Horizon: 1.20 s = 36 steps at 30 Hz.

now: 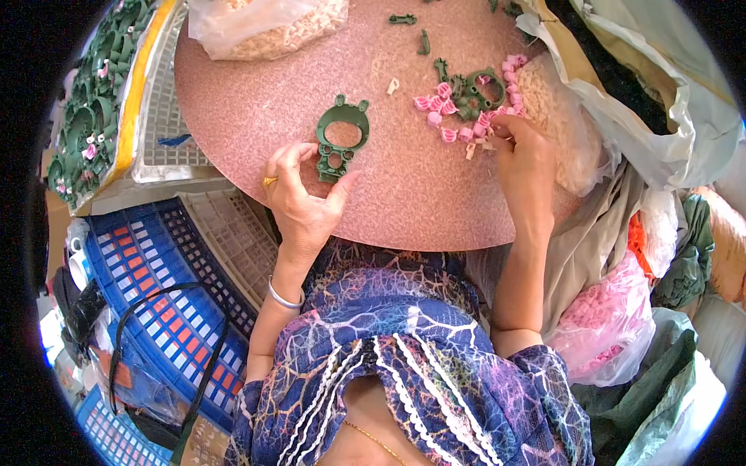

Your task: Manually attaching small pink plastic flower components onto circular green plastic toy frames.

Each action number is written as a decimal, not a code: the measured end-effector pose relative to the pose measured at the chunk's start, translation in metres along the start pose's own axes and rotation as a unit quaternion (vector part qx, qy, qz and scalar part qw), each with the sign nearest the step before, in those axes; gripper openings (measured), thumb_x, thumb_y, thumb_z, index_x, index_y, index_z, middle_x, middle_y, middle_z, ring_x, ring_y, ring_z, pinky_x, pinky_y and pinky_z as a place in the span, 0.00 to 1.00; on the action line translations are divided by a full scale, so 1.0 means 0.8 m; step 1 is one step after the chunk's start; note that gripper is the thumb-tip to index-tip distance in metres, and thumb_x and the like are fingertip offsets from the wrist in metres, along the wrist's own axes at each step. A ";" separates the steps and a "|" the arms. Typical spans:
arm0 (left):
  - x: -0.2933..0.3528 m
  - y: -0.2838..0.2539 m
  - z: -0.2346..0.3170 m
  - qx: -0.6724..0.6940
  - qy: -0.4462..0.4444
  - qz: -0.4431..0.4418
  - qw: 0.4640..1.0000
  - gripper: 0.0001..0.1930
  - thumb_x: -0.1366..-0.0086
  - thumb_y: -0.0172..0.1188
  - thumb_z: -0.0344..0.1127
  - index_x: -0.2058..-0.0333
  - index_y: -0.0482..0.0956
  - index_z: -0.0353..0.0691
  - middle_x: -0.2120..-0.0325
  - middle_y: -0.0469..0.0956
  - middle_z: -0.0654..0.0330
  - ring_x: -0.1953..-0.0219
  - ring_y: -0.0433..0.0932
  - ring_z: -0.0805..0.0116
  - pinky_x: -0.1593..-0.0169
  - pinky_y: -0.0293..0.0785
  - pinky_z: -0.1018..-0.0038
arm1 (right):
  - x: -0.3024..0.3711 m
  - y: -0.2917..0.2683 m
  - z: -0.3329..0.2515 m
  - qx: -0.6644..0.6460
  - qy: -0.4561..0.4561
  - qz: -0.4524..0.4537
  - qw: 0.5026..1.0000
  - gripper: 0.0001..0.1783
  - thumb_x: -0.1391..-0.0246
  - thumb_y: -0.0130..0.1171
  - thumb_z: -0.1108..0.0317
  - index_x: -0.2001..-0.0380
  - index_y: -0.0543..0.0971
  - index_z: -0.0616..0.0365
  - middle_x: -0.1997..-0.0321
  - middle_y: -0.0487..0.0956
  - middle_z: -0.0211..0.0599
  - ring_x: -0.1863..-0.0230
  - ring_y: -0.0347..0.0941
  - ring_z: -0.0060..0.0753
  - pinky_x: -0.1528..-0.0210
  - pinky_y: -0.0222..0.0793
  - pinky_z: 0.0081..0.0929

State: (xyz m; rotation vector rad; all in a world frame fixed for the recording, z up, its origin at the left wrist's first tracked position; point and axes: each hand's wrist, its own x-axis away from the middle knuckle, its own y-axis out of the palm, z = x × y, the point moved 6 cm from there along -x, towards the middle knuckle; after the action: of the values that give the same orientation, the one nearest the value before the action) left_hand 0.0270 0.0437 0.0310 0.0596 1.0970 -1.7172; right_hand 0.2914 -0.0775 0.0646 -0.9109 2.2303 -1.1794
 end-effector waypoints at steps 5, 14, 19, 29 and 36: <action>-0.003 -0.001 0.006 -0.014 0.016 -0.007 1.000 0.39 0.59 0.82 0.45 0.51 0.71 0.40 0.57 0.76 0.55 0.51 0.74 0.54 0.47 0.68 0.59 | 0.004 0.013 -0.008 -0.014 -0.095 0.004 0.995 0.13 0.49 0.63 0.80 0.58 0.82 0.63 0.65 0.84 0.46 0.65 0.82 0.41 0.60 0.75 0.32; -0.004 0.001 0.007 -0.012 0.023 -0.021 0.999 0.41 0.60 0.82 0.48 0.50 0.70 0.40 0.57 0.75 0.54 0.51 0.73 0.52 0.47 0.69 0.58 | 0.011 0.017 -0.004 -0.098 -0.092 0.068 0.989 0.14 0.48 0.62 0.80 0.56 0.82 0.61 0.65 0.84 0.46 0.66 0.81 0.35 0.63 0.75 0.29; -0.005 0.001 0.010 -0.016 0.026 -0.027 0.999 0.40 0.58 0.81 0.49 0.50 0.69 0.40 0.57 0.75 0.54 0.50 0.73 0.53 0.46 0.67 0.58 | 0.027 0.015 -0.010 -0.028 -0.040 -0.036 0.998 0.13 0.48 0.65 0.75 0.57 0.82 0.62 0.65 0.84 0.46 0.66 0.82 0.39 0.63 0.75 0.30; -0.004 0.000 0.009 -0.021 0.030 -0.030 0.999 0.40 0.57 0.80 0.49 0.50 0.69 0.40 0.57 0.76 0.54 0.49 0.72 0.53 0.45 0.67 0.58 | -0.002 -0.001 -0.035 0.044 -0.073 0.123 0.989 0.10 0.47 0.65 0.73 0.60 0.83 0.63 0.64 0.81 0.50 0.66 0.78 0.49 0.62 0.72 0.39; -0.006 0.000 0.011 -0.004 0.031 -0.017 0.999 0.39 0.57 0.81 0.43 0.49 0.69 0.40 0.57 0.77 0.54 0.50 0.73 0.53 0.46 0.67 0.59 | -0.033 0.015 -0.018 0.058 -0.108 0.098 0.988 0.09 0.46 0.65 0.73 0.62 0.83 0.65 0.63 0.77 0.49 0.61 0.75 0.49 0.58 0.69 0.38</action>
State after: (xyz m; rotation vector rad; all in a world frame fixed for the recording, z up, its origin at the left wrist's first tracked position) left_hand 0.0326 0.0412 0.0385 0.0907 1.1557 -1.7510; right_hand 0.2958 -0.0457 0.0640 -0.7169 2.0051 -1.0542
